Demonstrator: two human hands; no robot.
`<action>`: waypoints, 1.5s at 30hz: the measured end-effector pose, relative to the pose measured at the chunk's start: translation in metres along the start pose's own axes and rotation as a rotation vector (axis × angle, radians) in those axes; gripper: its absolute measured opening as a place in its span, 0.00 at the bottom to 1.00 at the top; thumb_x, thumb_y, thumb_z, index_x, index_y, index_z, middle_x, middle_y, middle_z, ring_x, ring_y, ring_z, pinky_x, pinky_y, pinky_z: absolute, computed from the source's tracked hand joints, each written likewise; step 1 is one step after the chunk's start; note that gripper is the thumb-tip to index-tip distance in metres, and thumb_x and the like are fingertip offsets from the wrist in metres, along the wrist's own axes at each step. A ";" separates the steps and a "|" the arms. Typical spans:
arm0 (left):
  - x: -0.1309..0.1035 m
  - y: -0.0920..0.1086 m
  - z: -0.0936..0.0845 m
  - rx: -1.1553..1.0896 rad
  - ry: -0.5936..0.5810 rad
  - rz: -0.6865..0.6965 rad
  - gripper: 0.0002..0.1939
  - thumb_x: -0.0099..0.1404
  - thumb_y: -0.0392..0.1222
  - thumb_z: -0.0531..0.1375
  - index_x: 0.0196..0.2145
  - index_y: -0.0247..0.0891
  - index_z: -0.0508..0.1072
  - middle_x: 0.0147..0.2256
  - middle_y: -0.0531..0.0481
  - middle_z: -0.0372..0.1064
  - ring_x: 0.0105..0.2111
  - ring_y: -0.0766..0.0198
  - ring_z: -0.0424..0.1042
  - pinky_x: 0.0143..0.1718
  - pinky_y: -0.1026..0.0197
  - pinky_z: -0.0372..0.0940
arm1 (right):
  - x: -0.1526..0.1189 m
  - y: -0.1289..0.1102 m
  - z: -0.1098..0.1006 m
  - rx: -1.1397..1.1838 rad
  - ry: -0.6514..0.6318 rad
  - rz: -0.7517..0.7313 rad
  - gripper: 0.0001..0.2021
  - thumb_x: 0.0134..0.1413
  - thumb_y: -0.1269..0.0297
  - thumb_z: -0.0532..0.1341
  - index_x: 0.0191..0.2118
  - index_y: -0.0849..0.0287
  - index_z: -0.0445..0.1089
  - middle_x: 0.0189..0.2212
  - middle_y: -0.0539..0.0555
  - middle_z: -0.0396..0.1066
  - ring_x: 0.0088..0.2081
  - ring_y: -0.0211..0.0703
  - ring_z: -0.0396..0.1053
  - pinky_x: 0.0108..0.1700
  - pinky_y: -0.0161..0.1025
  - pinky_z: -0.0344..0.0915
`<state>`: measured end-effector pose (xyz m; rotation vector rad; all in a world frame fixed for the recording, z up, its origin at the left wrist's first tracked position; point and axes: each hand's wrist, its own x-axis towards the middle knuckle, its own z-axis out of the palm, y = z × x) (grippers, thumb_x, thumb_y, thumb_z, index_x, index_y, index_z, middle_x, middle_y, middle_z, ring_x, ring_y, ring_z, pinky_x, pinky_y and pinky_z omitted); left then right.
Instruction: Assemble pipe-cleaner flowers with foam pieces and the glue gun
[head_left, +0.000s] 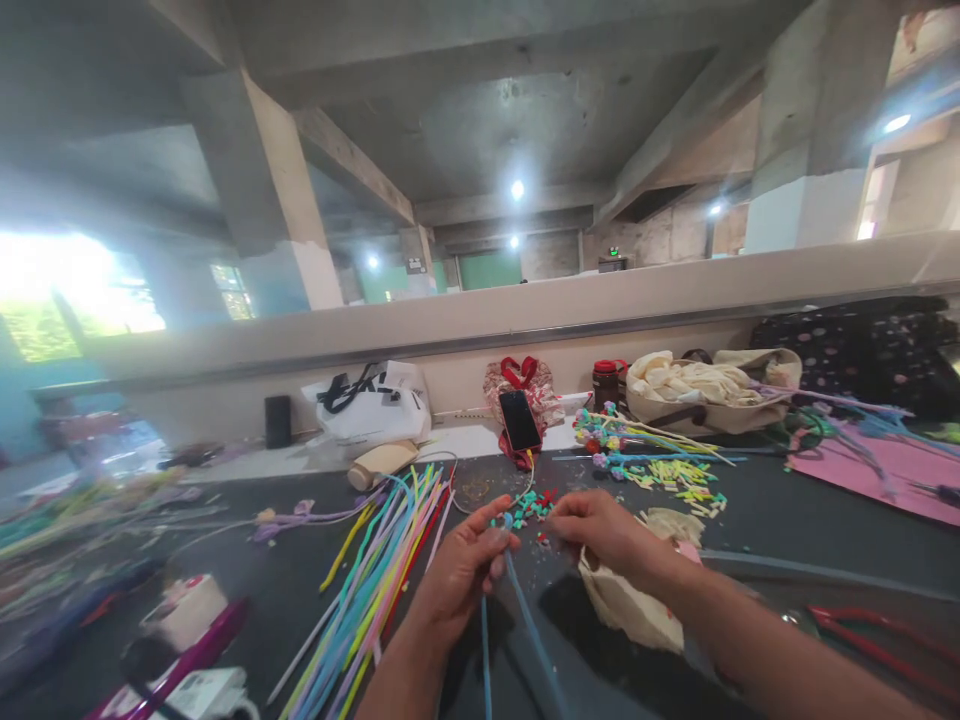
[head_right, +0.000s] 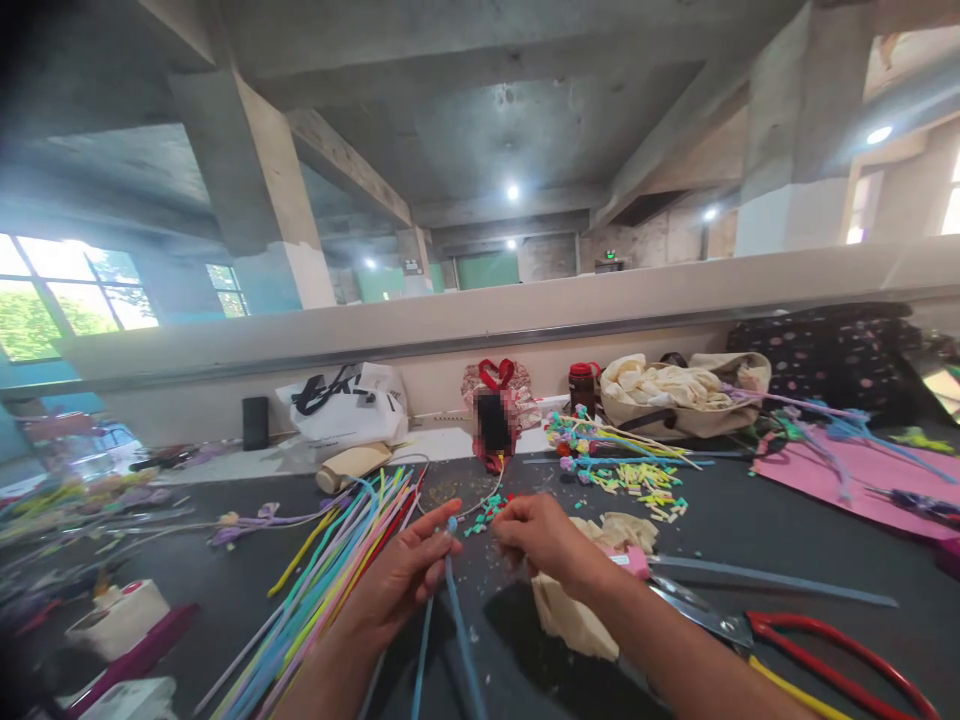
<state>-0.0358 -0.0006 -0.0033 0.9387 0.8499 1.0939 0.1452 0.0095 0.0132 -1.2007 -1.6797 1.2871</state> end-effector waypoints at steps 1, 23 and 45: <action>0.000 0.000 0.000 0.022 -0.003 0.003 0.28 0.49 0.35 0.61 0.49 0.36 0.59 0.22 0.53 0.68 0.11 0.78 0.55 0.10 0.74 0.47 | 0.007 0.000 0.006 0.062 -0.005 -0.005 0.07 0.40 0.63 0.55 0.22 0.62 0.64 0.16 0.46 0.63 0.16 0.30 0.60 0.14 0.27 0.47; 0.003 -0.004 -0.005 -0.087 -0.099 -0.077 0.23 0.49 0.35 0.60 0.44 0.36 0.62 0.22 0.55 0.65 0.12 0.81 0.55 0.10 0.77 0.45 | 0.030 0.009 0.037 0.443 -0.132 -0.099 0.15 0.38 0.56 0.62 0.27 0.65 0.69 0.15 0.47 0.66 0.16 0.28 0.56 0.18 0.28 0.48; 0.000 0.027 -0.039 1.328 0.517 0.258 0.11 0.49 0.47 0.57 0.18 0.38 0.68 0.18 0.50 0.65 0.23 0.61 0.65 0.25 0.64 0.55 | 0.036 0.020 0.015 0.319 -0.044 -0.034 0.13 0.41 0.55 0.56 0.24 0.61 0.61 0.19 0.46 0.66 0.15 0.29 0.60 0.13 0.26 0.45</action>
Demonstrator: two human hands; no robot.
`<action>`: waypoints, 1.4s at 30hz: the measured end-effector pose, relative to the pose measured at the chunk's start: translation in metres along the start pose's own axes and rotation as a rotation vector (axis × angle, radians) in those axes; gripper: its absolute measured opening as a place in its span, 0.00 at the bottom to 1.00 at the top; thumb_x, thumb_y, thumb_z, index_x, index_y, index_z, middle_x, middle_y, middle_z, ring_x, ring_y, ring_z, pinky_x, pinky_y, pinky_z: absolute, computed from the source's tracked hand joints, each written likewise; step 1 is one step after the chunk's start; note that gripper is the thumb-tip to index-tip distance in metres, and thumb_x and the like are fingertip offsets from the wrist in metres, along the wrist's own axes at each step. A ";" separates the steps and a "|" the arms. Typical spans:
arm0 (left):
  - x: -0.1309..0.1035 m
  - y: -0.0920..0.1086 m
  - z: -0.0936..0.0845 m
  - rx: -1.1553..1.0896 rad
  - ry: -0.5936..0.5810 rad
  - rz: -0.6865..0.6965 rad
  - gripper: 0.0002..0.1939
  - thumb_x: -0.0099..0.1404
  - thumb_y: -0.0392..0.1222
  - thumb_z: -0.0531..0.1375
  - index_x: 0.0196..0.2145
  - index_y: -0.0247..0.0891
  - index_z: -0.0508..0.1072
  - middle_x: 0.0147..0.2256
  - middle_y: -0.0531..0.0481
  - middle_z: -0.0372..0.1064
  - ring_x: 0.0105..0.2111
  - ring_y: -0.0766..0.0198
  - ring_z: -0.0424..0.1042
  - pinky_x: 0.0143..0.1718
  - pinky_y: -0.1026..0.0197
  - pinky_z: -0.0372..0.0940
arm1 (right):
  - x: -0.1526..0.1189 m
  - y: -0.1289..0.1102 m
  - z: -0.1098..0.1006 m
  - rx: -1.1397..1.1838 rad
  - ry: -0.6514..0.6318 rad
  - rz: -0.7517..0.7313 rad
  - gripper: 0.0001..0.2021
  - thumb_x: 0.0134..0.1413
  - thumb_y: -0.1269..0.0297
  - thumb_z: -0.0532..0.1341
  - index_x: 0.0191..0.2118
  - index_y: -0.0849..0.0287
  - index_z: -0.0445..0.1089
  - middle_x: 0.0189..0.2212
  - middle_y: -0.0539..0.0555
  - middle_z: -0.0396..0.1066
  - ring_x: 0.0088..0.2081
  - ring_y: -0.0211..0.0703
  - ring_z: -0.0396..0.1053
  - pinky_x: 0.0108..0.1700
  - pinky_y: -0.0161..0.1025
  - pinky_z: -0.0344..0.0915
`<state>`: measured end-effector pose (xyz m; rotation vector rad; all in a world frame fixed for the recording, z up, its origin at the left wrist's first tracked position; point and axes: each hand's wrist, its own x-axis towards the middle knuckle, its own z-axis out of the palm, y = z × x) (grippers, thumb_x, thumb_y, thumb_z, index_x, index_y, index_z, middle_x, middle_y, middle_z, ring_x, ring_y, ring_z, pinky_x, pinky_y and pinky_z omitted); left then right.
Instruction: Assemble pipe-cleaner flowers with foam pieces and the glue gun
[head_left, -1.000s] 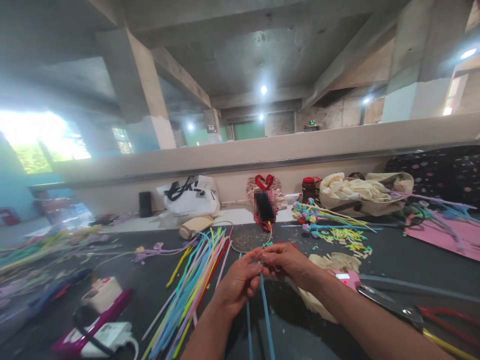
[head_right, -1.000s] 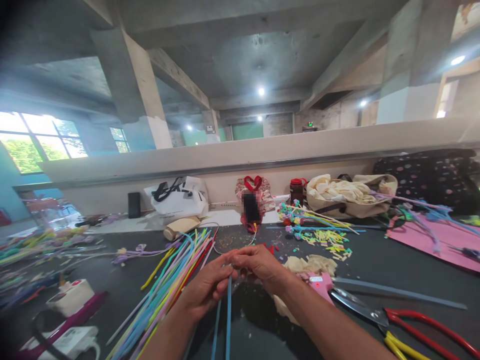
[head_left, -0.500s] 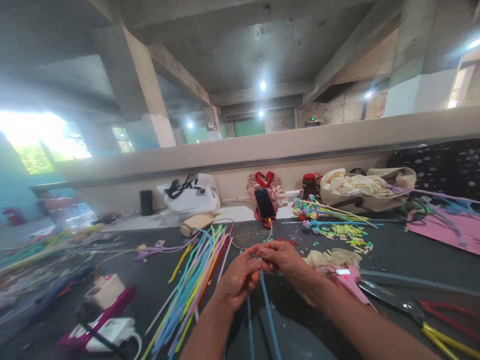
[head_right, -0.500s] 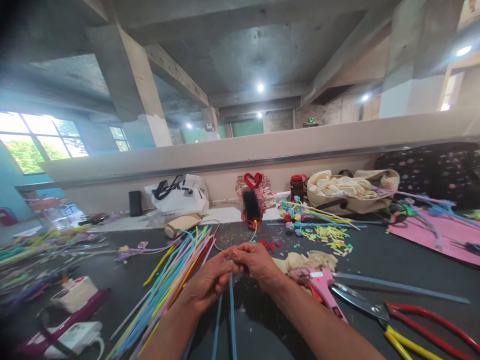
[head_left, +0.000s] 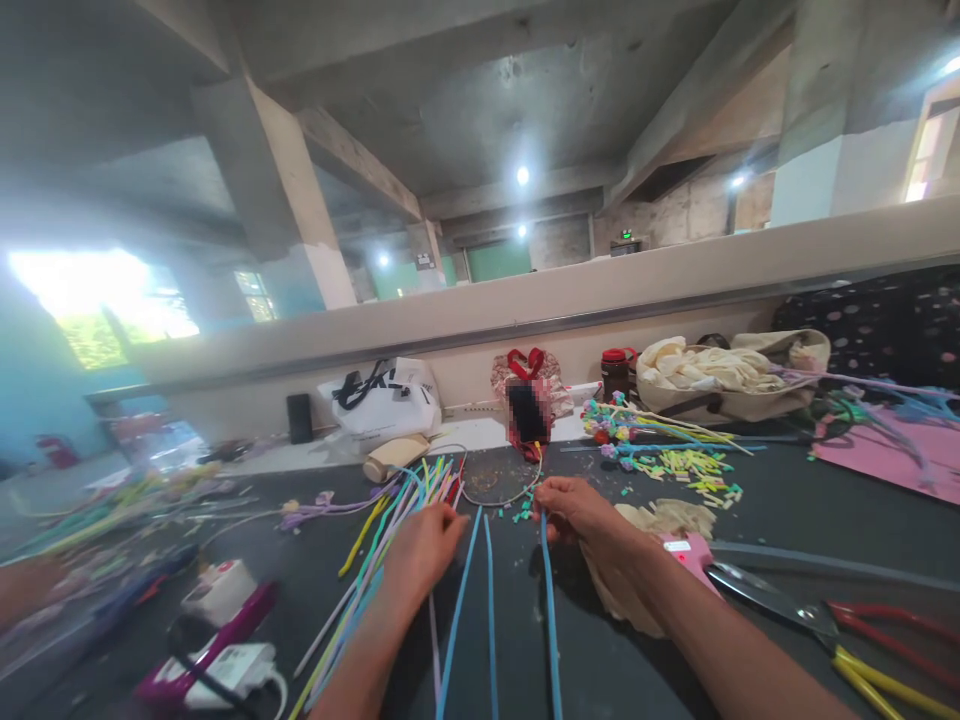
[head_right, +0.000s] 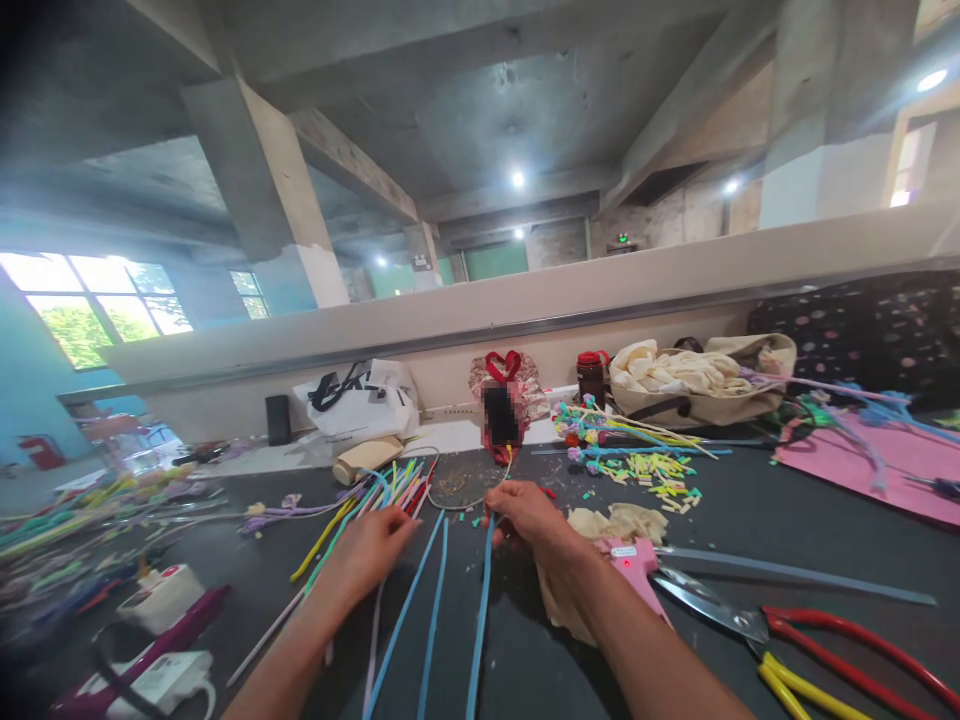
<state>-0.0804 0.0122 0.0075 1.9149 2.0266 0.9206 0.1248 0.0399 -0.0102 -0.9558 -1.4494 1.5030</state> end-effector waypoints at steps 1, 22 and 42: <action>-0.004 0.000 0.004 0.097 -0.008 0.006 0.13 0.47 0.50 0.58 0.16 0.38 0.67 0.18 0.48 0.65 0.25 0.58 0.66 0.27 0.62 0.55 | 0.001 0.003 0.002 -0.017 0.007 0.006 0.12 0.41 0.56 0.56 0.23 0.61 0.61 0.18 0.46 0.66 0.14 0.29 0.60 0.13 0.26 0.45; -0.011 -0.018 -0.009 -0.869 -0.277 -0.300 0.11 0.47 0.45 0.60 0.23 0.35 0.65 0.22 0.51 0.69 0.19 0.69 0.67 0.16 0.71 0.53 | 0.041 0.021 0.039 -0.331 0.137 0.002 0.06 0.33 0.74 0.57 0.21 0.59 0.70 0.09 0.43 0.60 0.12 0.30 0.55 0.16 0.29 0.48; -0.017 0.039 0.031 -1.042 -0.651 -0.199 0.13 0.48 0.46 0.60 0.26 0.34 0.65 0.19 0.51 0.68 0.15 0.71 0.65 0.12 0.72 0.49 | -0.003 -0.005 0.010 0.007 0.087 -0.084 0.12 0.36 0.59 0.62 0.24 0.64 0.68 0.12 0.45 0.61 0.14 0.28 0.56 0.15 0.27 0.48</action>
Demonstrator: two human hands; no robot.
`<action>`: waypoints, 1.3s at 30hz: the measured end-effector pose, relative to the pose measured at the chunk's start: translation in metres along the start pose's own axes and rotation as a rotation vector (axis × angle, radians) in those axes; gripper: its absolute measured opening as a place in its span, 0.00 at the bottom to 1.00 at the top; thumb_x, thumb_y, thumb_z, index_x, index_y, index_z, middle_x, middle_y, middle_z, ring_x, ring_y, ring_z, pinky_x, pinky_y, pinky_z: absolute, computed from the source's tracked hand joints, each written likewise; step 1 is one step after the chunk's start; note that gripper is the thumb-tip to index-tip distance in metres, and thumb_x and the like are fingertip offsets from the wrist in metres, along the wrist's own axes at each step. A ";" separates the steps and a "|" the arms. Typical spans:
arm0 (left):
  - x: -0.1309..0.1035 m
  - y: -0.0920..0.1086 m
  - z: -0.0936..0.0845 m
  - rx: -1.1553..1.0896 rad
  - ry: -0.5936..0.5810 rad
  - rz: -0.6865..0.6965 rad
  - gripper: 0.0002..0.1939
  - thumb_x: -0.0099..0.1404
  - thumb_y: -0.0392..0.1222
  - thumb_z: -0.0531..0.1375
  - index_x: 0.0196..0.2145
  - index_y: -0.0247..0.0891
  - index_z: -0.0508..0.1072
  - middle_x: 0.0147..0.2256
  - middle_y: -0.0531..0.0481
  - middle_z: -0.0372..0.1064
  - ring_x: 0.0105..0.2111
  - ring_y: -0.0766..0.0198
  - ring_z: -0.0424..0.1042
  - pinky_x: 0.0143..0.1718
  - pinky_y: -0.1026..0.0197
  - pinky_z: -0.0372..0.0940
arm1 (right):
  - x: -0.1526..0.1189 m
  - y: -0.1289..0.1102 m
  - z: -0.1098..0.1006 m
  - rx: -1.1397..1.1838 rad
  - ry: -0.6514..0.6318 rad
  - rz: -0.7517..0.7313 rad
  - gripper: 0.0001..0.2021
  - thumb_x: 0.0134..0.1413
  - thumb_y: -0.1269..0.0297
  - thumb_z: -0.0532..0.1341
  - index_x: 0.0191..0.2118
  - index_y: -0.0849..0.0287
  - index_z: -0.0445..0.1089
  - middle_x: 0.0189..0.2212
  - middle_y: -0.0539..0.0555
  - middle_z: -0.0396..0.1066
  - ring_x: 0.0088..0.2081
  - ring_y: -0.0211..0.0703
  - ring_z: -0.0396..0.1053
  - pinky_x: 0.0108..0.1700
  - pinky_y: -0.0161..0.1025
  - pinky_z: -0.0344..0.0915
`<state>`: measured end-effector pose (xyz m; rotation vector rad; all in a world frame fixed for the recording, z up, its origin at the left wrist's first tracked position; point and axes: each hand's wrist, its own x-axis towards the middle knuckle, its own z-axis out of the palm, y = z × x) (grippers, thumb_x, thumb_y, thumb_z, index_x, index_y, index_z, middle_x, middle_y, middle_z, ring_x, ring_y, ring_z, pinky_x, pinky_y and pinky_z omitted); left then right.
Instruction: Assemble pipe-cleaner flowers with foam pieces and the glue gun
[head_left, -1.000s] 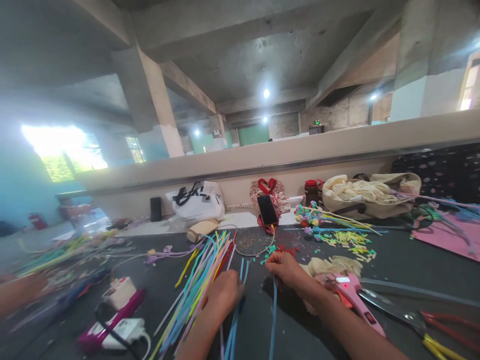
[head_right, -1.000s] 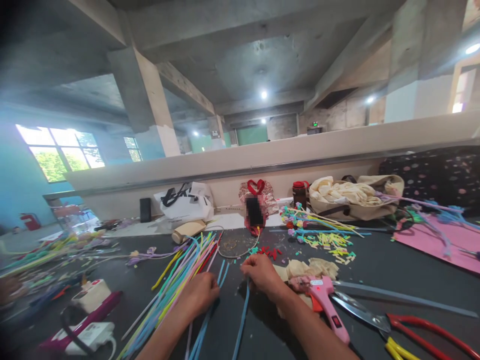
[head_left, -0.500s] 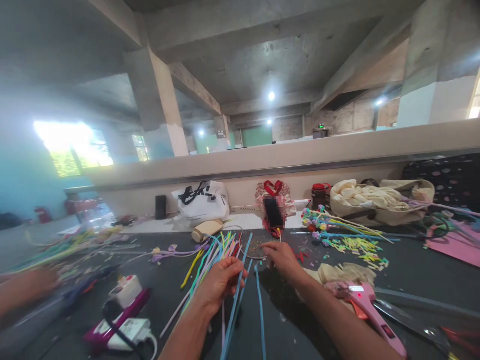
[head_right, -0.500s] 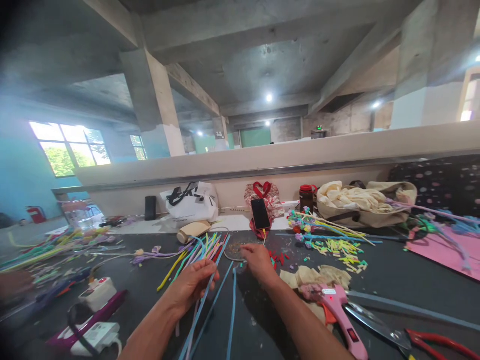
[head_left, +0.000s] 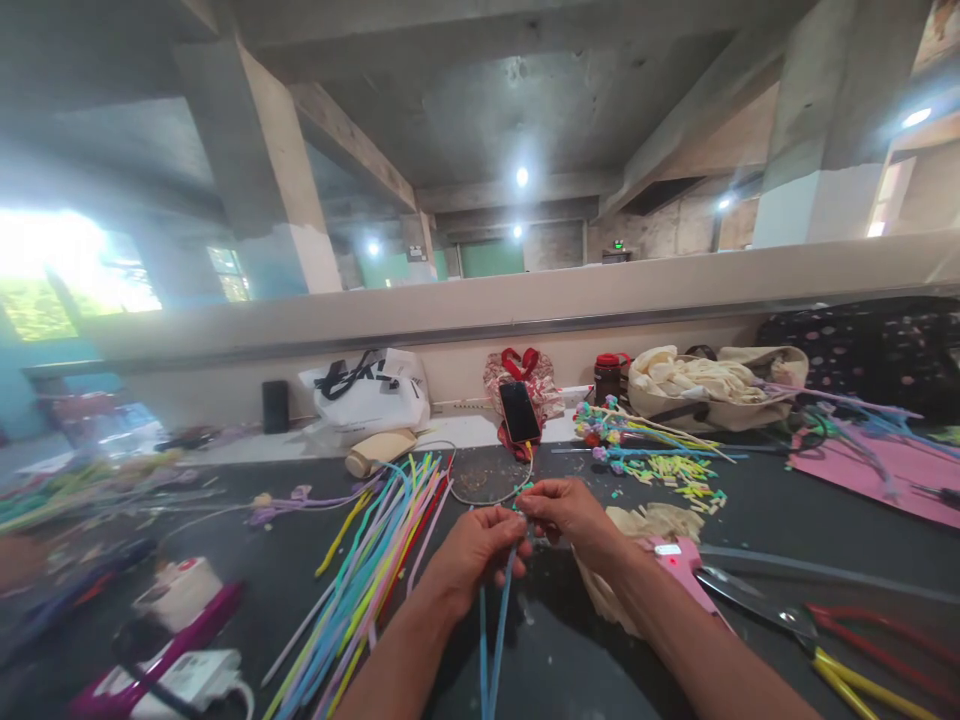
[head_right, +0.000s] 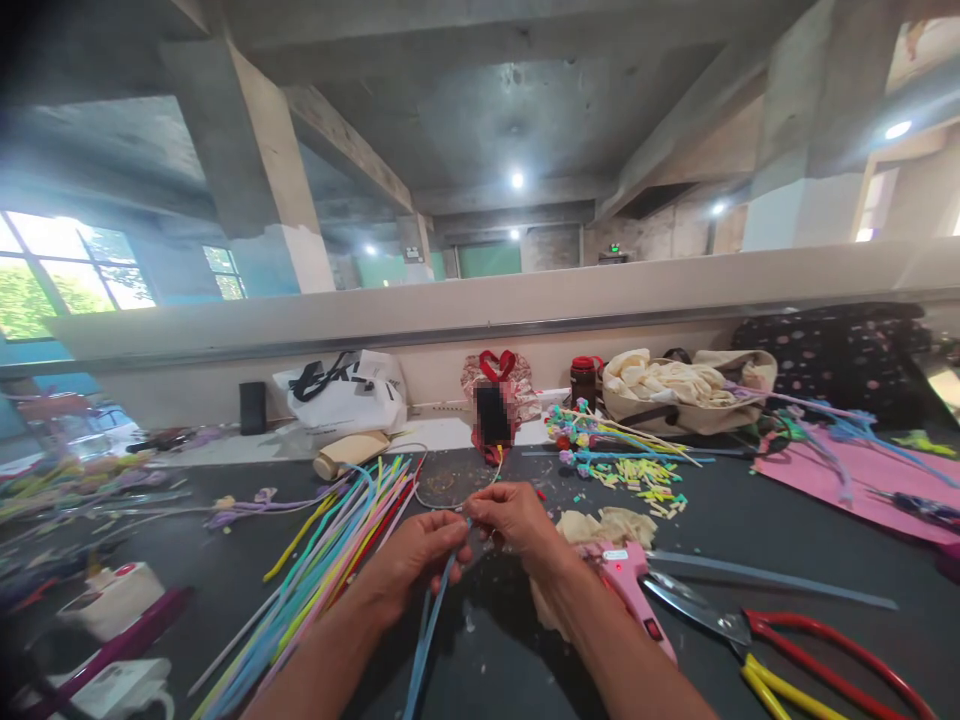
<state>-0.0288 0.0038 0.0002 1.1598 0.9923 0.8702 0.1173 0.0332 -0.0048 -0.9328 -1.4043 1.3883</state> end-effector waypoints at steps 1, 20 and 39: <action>0.003 -0.002 0.000 -0.001 0.027 0.004 0.12 0.47 0.45 0.61 0.25 0.34 0.65 0.18 0.52 0.67 0.14 0.72 0.64 0.11 0.72 0.48 | -0.001 0.000 0.001 -0.042 -0.005 -0.015 0.11 0.37 0.60 0.62 0.24 0.64 0.69 0.12 0.45 0.60 0.14 0.28 0.56 0.15 0.27 0.48; 0.006 -0.015 -0.017 -0.068 0.112 -0.006 0.08 0.46 0.41 0.61 0.22 0.33 0.67 0.15 0.56 0.63 0.11 0.75 0.58 0.11 0.72 0.44 | -0.006 0.007 0.000 -1.288 0.026 -0.670 0.10 0.53 0.65 0.51 0.30 0.55 0.70 0.31 0.51 0.67 0.31 0.36 0.65 0.31 0.31 0.55; 0.007 -0.019 -0.020 -0.174 0.159 0.110 0.13 0.41 0.43 0.65 0.24 0.34 0.69 0.19 0.55 0.65 0.18 0.73 0.62 0.21 0.69 0.54 | -0.005 0.007 0.002 0.053 -0.131 0.127 0.07 0.36 0.65 0.62 0.25 0.61 0.68 0.12 0.43 0.58 0.14 0.28 0.54 0.15 0.27 0.45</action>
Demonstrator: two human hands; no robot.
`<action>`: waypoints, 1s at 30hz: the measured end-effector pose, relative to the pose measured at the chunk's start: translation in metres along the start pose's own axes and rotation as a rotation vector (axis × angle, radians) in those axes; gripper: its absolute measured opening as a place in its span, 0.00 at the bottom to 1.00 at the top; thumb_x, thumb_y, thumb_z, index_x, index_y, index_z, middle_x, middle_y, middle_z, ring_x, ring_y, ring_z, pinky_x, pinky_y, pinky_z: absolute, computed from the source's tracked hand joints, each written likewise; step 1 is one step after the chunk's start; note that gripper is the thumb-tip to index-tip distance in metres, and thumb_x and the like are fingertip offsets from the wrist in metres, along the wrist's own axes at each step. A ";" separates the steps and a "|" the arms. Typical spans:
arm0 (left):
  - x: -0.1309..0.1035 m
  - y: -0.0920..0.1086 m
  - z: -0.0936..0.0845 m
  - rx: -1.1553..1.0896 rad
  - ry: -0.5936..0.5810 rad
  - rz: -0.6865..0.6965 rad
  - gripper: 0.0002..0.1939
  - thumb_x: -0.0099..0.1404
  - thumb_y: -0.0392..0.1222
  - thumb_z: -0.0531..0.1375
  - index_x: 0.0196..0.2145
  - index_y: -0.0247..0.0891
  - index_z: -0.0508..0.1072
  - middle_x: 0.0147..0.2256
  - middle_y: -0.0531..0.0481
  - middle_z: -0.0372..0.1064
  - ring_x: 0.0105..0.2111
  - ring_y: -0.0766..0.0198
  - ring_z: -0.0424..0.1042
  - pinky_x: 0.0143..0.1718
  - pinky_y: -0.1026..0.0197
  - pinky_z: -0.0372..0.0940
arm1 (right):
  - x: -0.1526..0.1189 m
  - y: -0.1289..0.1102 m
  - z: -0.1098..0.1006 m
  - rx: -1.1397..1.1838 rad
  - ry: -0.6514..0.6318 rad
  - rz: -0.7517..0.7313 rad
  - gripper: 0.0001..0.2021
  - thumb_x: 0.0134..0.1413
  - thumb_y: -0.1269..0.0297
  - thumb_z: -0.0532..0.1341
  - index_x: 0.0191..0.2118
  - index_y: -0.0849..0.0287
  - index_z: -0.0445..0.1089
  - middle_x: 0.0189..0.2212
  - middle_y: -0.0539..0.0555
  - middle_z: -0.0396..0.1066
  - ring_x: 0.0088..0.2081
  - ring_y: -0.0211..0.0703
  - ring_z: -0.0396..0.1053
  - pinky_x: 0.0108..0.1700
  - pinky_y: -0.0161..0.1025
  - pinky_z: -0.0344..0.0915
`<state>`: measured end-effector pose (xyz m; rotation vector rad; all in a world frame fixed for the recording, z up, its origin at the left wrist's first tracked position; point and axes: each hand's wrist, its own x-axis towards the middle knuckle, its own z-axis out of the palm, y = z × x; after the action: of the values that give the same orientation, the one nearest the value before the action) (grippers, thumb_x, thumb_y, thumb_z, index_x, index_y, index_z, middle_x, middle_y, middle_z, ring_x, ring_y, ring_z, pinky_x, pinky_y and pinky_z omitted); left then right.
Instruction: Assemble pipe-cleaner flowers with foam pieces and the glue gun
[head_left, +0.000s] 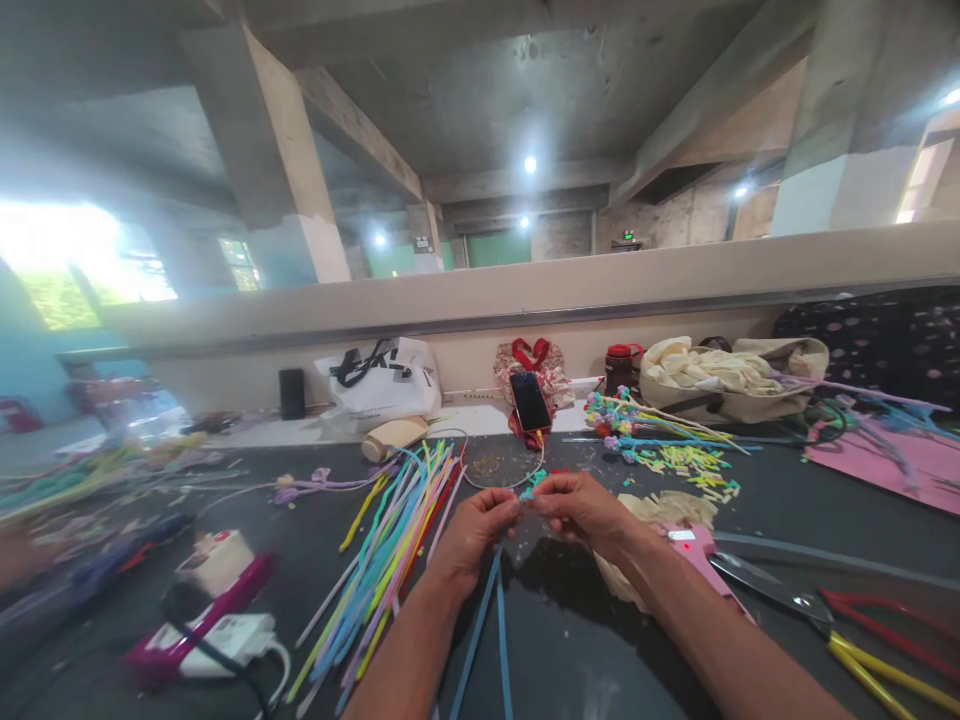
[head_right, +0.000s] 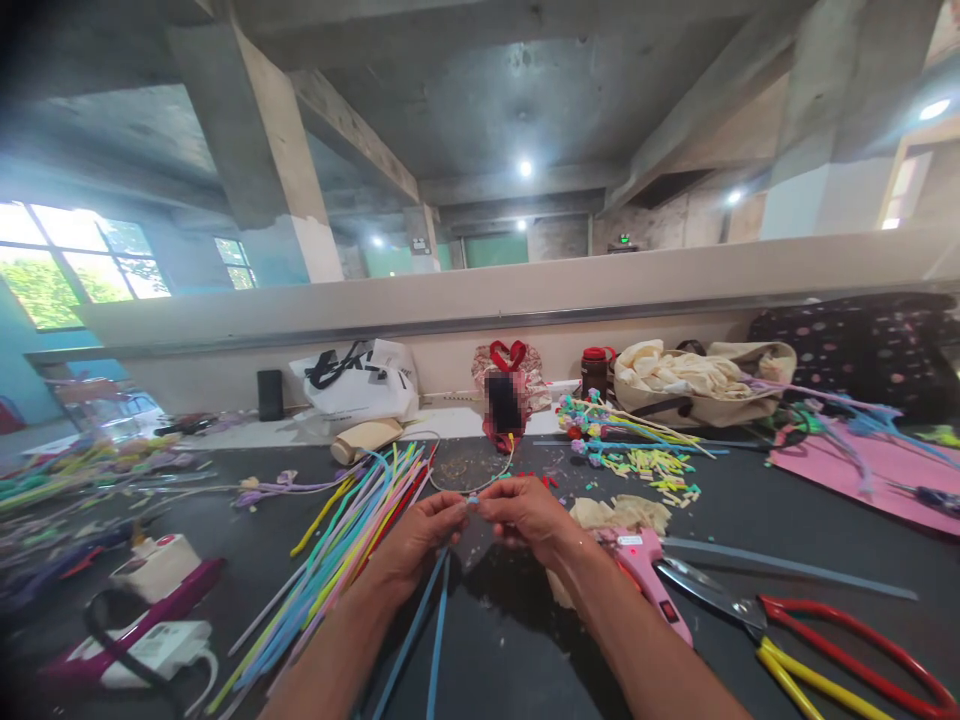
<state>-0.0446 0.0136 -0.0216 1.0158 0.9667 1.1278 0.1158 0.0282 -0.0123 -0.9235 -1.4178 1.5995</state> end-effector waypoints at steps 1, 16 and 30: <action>0.000 0.001 0.000 -0.013 0.002 0.010 0.12 0.41 0.42 0.65 0.24 0.34 0.69 0.19 0.55 0.65 0.18 0.73 0.62 0.21 0.69 0.54 | 0.000 0.000 0.002 0.073 0.004 -0.006 0.08 0.35 0.64 0.63 0.25 0.62 0.68 0.13 0.43 0.59 0.14 0.28 0.54 0.15 0.27 0.45; -0.002 -0.001 0.002 -0.016 -0.008 0.000 0.10 0.41 0.35 0.64 0.24 0.32 0.71 0.19 0.53 0.67 0.17 0.74 0.60 0.22 0.69 0.54 | 0.000 0.005 0.014 -0.823 0.174 -0.652 0.09 0.46 0.75 0.55 0.27 0.58 0.72 0.22 0.49 0.65 0.28 0.35 0.64 0.30 0.30 0.58; -0.002 -0.008 0.000 -0.124 -0.104 -0.080 0.12 0.40 0.41 0.65 0.22 0.31 0.71 0.19 0.53 0.65 0.19 0.72 0.62 0.21 0.69 0.54 | -0.003 0.009 0.016 -0.857 0.133 -0.649 0.09 0.46 0.75 0.55 0.24 0.60 0.72 0.22 0.51 0.68 0.28 0.35 0.64 0.32 0.31 0.57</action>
<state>-0.0431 0.0103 -0.0291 0.9186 0.8365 1.0458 0.1019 0.0188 -0.0197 -0.8539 -2.0646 0.4192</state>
